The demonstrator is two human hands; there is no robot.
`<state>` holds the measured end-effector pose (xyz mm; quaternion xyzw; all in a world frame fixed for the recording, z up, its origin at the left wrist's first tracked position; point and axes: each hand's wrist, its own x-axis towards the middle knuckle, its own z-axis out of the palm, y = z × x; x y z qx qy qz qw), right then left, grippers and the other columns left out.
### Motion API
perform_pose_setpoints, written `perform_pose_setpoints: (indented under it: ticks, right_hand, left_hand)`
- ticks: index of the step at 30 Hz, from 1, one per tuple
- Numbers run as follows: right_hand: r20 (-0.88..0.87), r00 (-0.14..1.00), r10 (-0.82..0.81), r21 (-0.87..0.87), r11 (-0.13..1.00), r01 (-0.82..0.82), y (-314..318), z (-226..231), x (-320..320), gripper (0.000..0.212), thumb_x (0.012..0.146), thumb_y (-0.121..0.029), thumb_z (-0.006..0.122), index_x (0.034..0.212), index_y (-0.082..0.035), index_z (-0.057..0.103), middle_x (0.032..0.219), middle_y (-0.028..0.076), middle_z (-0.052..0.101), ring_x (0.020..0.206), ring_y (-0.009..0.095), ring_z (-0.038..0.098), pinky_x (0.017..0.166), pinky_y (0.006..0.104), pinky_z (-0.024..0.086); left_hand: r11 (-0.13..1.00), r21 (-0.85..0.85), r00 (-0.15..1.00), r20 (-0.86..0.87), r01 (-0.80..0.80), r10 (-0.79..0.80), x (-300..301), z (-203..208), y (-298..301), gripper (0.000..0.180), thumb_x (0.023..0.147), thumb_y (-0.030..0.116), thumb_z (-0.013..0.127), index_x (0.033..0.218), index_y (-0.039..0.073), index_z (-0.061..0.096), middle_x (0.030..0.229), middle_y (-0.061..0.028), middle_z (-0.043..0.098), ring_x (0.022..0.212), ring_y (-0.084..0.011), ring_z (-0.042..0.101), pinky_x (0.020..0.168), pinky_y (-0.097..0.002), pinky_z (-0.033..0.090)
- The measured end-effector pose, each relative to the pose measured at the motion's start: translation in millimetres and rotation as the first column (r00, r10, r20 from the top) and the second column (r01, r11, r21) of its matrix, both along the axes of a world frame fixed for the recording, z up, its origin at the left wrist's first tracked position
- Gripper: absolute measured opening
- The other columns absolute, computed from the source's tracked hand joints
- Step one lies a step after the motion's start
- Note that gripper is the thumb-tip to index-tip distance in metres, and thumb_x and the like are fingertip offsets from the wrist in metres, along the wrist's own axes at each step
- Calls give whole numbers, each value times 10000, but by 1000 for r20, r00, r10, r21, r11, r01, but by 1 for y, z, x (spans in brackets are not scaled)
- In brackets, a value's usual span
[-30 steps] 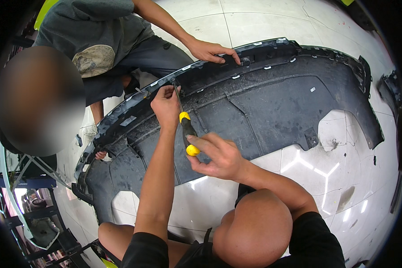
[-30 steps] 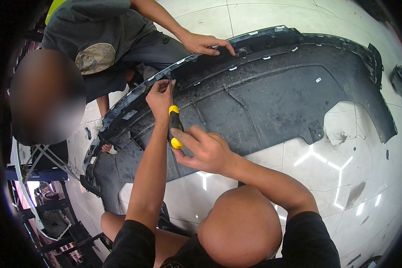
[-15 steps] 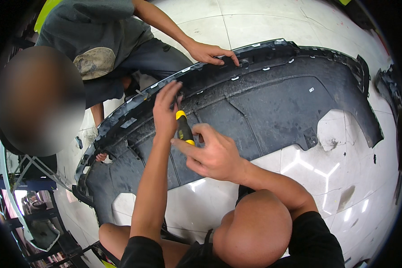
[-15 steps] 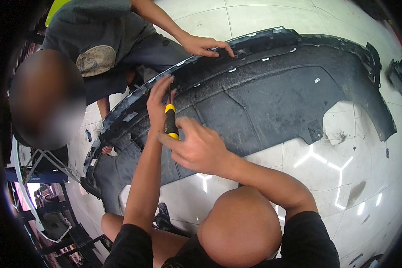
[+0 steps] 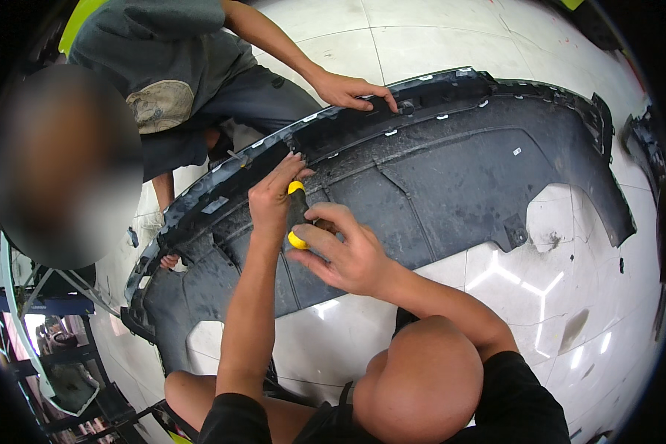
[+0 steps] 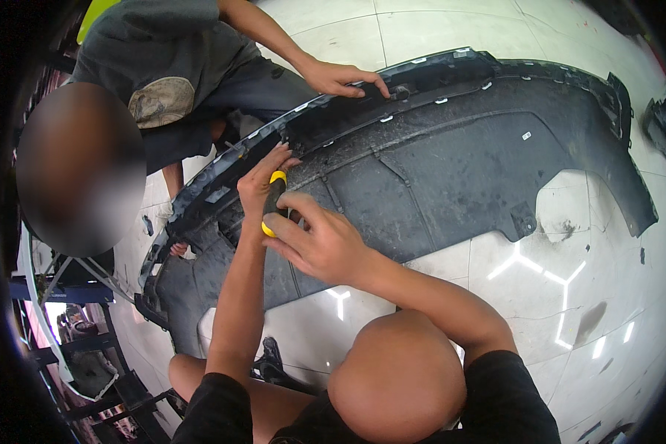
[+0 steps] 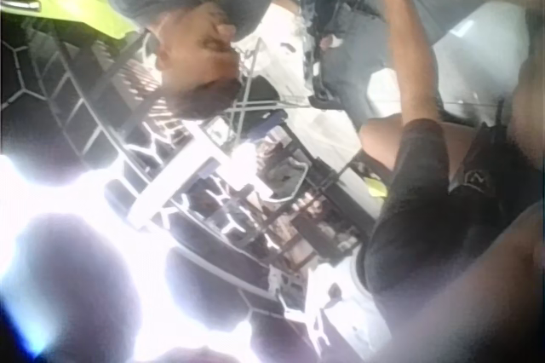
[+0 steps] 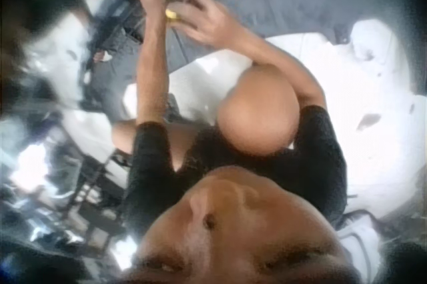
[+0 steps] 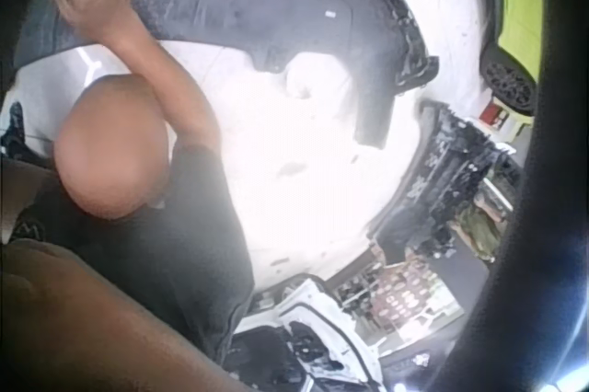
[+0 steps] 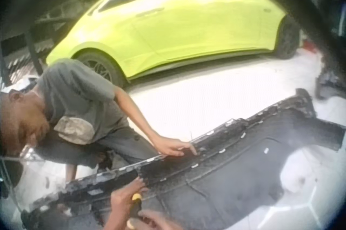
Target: The person selects a screwdriver from a tool cart and then uses it to remove fasteners from a large black plastic car part, likely a wheel arch liner, while another person assists by holding the part steady.
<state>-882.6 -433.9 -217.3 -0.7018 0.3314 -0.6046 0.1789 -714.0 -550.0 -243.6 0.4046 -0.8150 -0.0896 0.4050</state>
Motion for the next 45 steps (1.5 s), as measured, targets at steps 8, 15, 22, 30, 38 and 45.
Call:
perform_pose_setpoints:
  ticks: [8, 15, 22, 30, 38, 45]
  right_hand:
    - [-327, 935, 141, -60, 984, -169, -11, 24, -18, 513, 718, -52, 757, 1224, -55, 675, 1192, 131, 627, 894, 271, 669, 750, 386, 591]
    - [1, 997, -73, 7, 997, 73, -3, 10, 8, 429, 732, -115, 765, 1154, -100, 691, 1203, 111, 624, 874, 260, 623, 693, 362, 565]
    - [-358, 934, 5, -187, 979, -76, -9, 11, -16, 470, 720, -104, 781, 1185, -153, 731, 1320, 196, 613, 1079, 304, 578, 866, 391, 526]
    - [-127, 963, -240, 67, 966, 249, 1, -2, -7, 578, 763, 32, 753, 1316, -112, 670, 1259, 176, 563, 1045, 353, 594, 868, 417, 524]
    - [-127, 974, -189, -120, 977, 174, 1, -36, -25, 463, 687, 66, 703, 1132, -61, 714, 1276, 153, 588, 926, 330, 583, 783, 393, 514]
    - [80, 971, -225, -41, 973, 228, 36, -51, -29, 395, 709, 102, 698, 1074, -47, 717, 1270, 192, 601, 892, 310, 606, 806, 401, 510]
  left_hand:
    - [988, 64, 985, 92, 141, -147, 12, 25, 3, 355, 776, -78, 701, 1103, 52, 748, 1204, -132, 747, 1182, -290, 703, 948, -352, 591]
    - [991, -60, 985, 116, -121, 127, -6, 9, -1, 247, 733, 75, 865, 930, 72, 717, 924, -85, 713, 807, -304, 692, 689, -350, 556]
    - [991, 56, 951, 280, 118, -129, 3, 23, -5, 361, 736, -24, 778, 1082, 74, 741, 1161, -88, 749, 1136, -305, 697, 962, -396, 569]
    - [994, -61, 993, 78, -87, 92, -28, 11, 1, 211, 745, -13, 804, 943, 25, 741, 1038, -110, 755, 961, -268, 730, 800, -354, 598]
    - [872, 315, 926, 83, -375, 368, -9, -9, -34, 356, 815, -6, 775, 1139, 8, 628, 1045, -164, 641, 812, -267, 652, 759, -368, 551]
    - [934, 99, 939, 13, -343, 344, -9, -27, -50, 256, 870, 131, 814, 967, -45, 655, 813, -130, 664, 678, -182, 627, 667, -347, 528]
